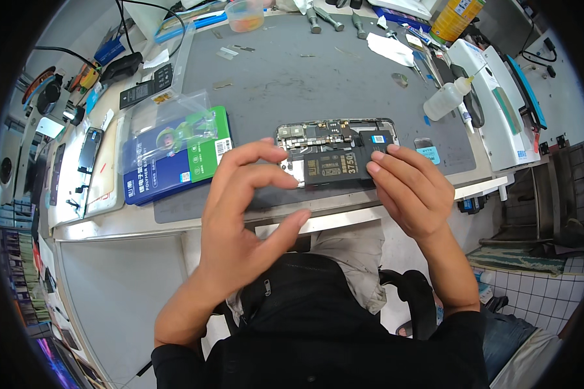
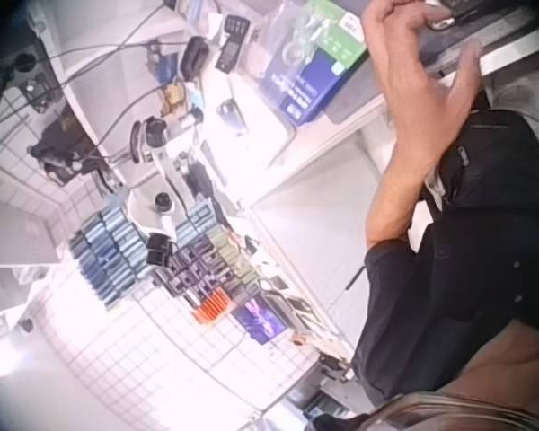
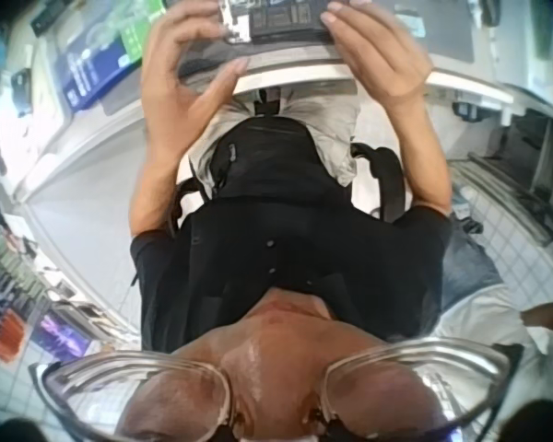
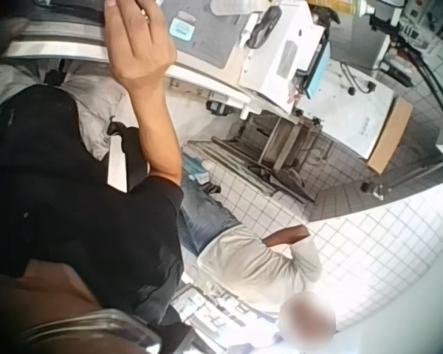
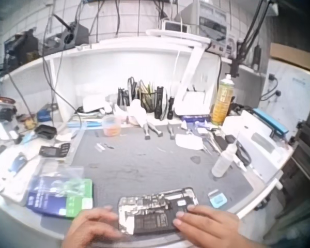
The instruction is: The person removes the old battery from a disassembled smartphone, opens a new battery package, and peels off protective films. They then place the new battery into the phone, connect the ribbon cable, and reattach the screen assembly.
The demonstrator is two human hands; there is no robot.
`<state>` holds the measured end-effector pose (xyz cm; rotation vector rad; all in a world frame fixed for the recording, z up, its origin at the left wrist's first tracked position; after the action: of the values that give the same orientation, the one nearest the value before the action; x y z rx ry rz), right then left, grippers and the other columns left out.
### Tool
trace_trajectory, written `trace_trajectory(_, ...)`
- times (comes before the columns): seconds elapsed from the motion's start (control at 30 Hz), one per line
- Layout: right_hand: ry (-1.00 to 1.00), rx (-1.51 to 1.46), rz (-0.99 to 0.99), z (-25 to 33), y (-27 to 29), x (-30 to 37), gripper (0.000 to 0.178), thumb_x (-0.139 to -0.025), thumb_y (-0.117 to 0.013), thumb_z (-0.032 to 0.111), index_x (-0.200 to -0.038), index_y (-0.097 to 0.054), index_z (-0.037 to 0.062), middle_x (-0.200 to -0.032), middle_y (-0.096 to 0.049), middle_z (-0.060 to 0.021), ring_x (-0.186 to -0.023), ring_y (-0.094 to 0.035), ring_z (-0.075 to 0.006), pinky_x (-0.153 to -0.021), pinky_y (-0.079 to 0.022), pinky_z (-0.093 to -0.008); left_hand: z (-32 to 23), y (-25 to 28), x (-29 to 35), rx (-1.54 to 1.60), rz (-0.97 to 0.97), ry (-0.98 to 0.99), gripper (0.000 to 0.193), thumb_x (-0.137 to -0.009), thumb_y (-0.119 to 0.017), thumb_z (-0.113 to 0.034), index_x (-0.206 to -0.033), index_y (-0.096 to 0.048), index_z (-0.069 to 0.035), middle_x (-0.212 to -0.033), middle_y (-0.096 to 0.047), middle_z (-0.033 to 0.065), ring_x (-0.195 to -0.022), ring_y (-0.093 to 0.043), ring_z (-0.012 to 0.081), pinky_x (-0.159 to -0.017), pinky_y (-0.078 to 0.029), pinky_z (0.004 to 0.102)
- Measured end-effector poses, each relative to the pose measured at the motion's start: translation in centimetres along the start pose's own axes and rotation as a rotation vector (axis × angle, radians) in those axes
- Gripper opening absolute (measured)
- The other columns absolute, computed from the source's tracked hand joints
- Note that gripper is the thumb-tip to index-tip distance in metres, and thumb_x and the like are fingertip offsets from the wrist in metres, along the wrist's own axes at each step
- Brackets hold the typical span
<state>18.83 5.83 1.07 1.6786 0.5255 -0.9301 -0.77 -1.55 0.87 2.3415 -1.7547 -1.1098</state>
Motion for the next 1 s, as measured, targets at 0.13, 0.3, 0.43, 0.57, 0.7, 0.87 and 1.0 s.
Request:
trace_trajectory(0.13, -0.013, -0.034, 0.006, -0.5, -0.9, 0.0, 0.027, -0.071, -0.076, 0.004, -0.099, -0.077, 0.0025, -0.099, -0.076, -0.0087, -0.09, -0.073, -0.0285, -0.073, -0.061, -0.0321, 1.0, -1.3, -1.4, -0.166, 0.121, 0.005, 0.031, -0.073, -0.086, -0.005, -0.097, -0.067, -0.008, -0.129, -0.061, 0.0125, -0.131, -0.057, 0.0376, -0.105, -0.047, 0.0432)
trace_trajectory(0.3, -0.034, -0.038, 0.025, -0.8, -1.5, 0.1, 0.028, -0.07, -0.077, 0.003, -0.098, -0.078, 0.0029, -0.099, -0.076, -0.0083, -0.091, -0.073, -0.0282, -0.073, -0.061, -0.0319, 1.6, -2.4, -2.1, -0.295, 0.127, -0.057, 0.03, -0.071, -0.086, -0.006, -0.094, -0.067, -0.008, -0.123, -0.063, 0.0095, -0.122, -0.063, 0.0355, -0.092, -0.053, 0.0417)
trace_trajectory(0.43, -0.061, -0.036, 0.061, -0.8, -1.7, 0.3, 0.029, -0.069, -0.078, 0.002, -0.098, -0.078, 0.0034, -0.098, -0.076, -0.0077, -0.09, -0.073, -0.0275, -0.072, -0.061, -0.0313, 1.9, -2.8, -2.2, -0.336, 0.143, -0.045, 0.031, -0.069, -0.086, -0.004, -0.095, -0.068, -0.007, -0.123, -0.066, 0.01, -0.122, -0.064, 0.0354, -0.096, -0.053, 0.0417)
trace_trajectory(0.57, -0.051, -0.056, 0.115, -0.9, -1.7, -0.2, 0.028, -0.07, -0.079, 0.003, -0.097, -0.078, 0.0041, -0.098, -0.076, -0.0075, -0.09, -0.073, -0.0267, -0.071, -0.061, -0.0307, 1.9, -2.8, -2.4, -0.349, 0.156, -0.026, 0.031, -0.069, -0.085, -0.004, -0.095, -0.069, -0.007, -0.123, -0.067, 0.0111, -0.122, -0.064, 0.0359, -0.096, -0.053, 0.0419)
trace_trajectory(0.7, -0.055, -0.097, 0.176, -1.0, -1.9, -0.3, 0.028, -0.071, -0.08, 0.005, -0.099, -0.078, 0.0042, -0.1, -0.076, -0.0077, -0.091, -0.073, -0.0267, -0.073, -0.061, -0.031, 2.1, -2.9, -2.4, -0.361, 0.17, -0.023, 0.032, -0.069, -0.084, -0.005, -0.097, -0.069, -0.008, -0.125, -0.067, 0.012, -0.122, -0.064, 0.0371, -0.097, -0.053, 0.0431)
trace_trajectory(0.87, -0.095, -0.151, 0.242, -1.4, -2.1, -0.6, 0.029, -0.072, -0.08, 0.005, -0.1, -0.077, 0.0036, -0.102, -0.076, -0.0089, -0.092, -0.073, -0.0277, -0.074, -0.061, -0.0325, 1.9, -2.9, -2.6, -0.388, 0.163, -0.051, 0.034, -0.07, -0.084, -0.008, -0.1, -0.068, -0.008, -0.127, -0.065, 0.0127, -0.121, -0.064, 0.0389, -0.093, -0.054, 0.0444)
trace_trajectory(1.0, -0.103, -0.189, 0.26, -1.7, -2.2, -0.6, 0.029, -0.071, -0.08, 0.005, -0.1, -0.077, 0.0025, -0.102, -0.076, -0.01, -0.093, -0.073, -0.0286, -0.075, -0.062, -0.0334, 2.1, -3.0, -2.5, -0.367, 0.186, -0.01, 0.034, -0.07, -0.082, -0.006, -0.101, -0.068, -0.009, -0.13, -0.065, 0.0142, -0.125, -0.062, 0.04, -0.098, -0.052, 0.0443)
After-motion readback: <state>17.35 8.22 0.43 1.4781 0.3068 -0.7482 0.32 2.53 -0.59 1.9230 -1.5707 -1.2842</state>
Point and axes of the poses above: each hand's wrist, its own x-axis away from the middle knuckle, its own y-axis out of the back of the hand, z = x × y, the point moved 8 cm from there along -x, towards the middle knuckle
